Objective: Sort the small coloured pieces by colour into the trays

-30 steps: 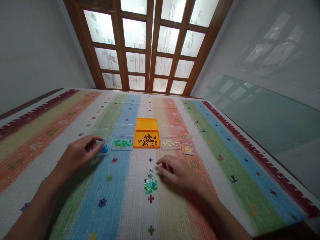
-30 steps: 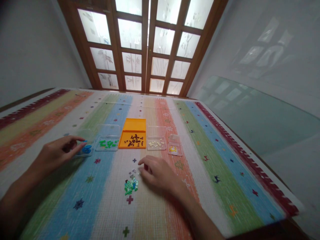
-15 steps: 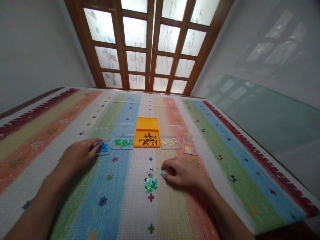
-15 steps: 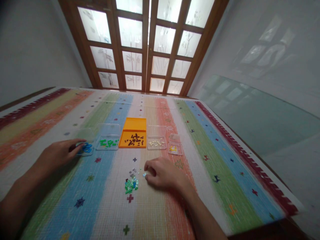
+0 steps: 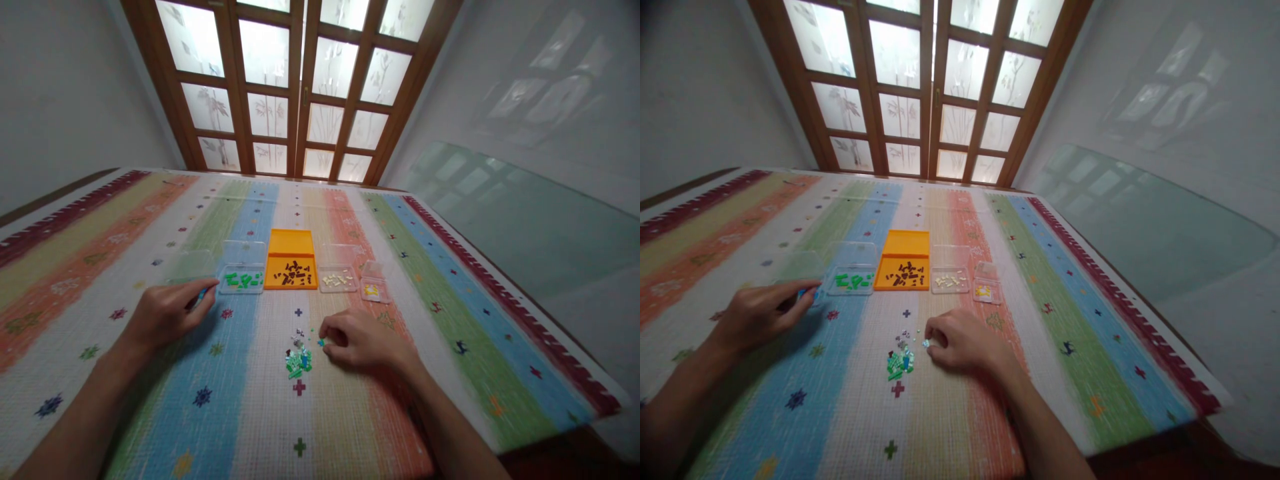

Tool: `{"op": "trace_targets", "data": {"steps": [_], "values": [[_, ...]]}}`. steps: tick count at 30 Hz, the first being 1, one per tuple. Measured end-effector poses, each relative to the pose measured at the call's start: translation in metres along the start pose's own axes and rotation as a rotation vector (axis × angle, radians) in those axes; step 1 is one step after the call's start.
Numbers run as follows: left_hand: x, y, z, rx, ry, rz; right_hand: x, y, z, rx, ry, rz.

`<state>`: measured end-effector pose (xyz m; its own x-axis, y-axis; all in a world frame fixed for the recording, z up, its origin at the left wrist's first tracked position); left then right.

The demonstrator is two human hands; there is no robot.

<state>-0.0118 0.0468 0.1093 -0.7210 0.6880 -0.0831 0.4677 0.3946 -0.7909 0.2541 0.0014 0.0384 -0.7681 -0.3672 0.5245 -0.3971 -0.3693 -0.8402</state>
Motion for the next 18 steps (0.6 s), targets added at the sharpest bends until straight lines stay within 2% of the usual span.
{"op": "trace_targets", "data": {"steps": [9, 18], "values": [[-0.075, 0.015, -0.002, -0.044, 0.314, 0.066, 0.007, 0.0, -0.001, 0.001, -0.044, -0.032], [-0.121, 0.037, 0.005, 0.071, 0.426, 0.17, 0.016, 0.002, -0.004, -0.008, -0.067, -0.012]]}}
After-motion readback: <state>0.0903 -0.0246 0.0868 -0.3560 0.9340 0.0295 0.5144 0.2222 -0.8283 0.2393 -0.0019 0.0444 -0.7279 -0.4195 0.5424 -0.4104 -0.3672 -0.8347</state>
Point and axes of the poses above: each hand's wrist, its own z-axis away from the middle knuckle, its own y-axis out of the palm, x = y × z, the point moved 10 cm from there along -z, towards the middle knuckle, and after that the axes turned 3 degrees about y, right-handed, at the moved point
